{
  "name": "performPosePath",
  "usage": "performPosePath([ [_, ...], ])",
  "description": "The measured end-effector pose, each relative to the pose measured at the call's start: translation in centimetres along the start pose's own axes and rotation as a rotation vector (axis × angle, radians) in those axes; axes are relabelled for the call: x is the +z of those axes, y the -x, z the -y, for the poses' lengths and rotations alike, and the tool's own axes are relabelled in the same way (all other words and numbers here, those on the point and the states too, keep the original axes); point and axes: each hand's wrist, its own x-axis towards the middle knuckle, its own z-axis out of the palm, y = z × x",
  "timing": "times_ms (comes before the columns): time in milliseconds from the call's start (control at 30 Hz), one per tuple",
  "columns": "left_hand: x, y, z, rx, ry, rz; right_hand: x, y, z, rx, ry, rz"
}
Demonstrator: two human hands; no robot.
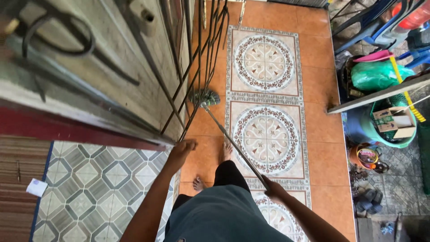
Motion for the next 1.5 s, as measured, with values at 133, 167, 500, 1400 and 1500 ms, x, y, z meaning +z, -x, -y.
performPosePath([
  [133, 0.9, 6.1, 2.3, -0.23, 0.088, -0.062, 3.6, -6.1, 2.4, -0.24, 0.055, -0.207],
  [167, 0.9, 6.9, 1.8, -0.234, 0.085, -0.065, 3.9, -7.7, 4.0, -0.243, 0.053, -0.202],
  [500, 5.2, 13.3, 4.2, -0.38, 0.124, -0.077, 3.6, -6.9, 11.1, -0.206, -0.095, -0.122],
  [1400, 37.1, 36.3, 11.1, -0.319, -0.085, 0.322, 24.6, 30.7, -27.9, 0.015, -0.256, 0.004],
  [1500, 36.1, 37.1, 12.4, -0.307, -0.073, 0.32, 26.3, 29.9, -26.8, 0.01, -0.356, -0.056],
])
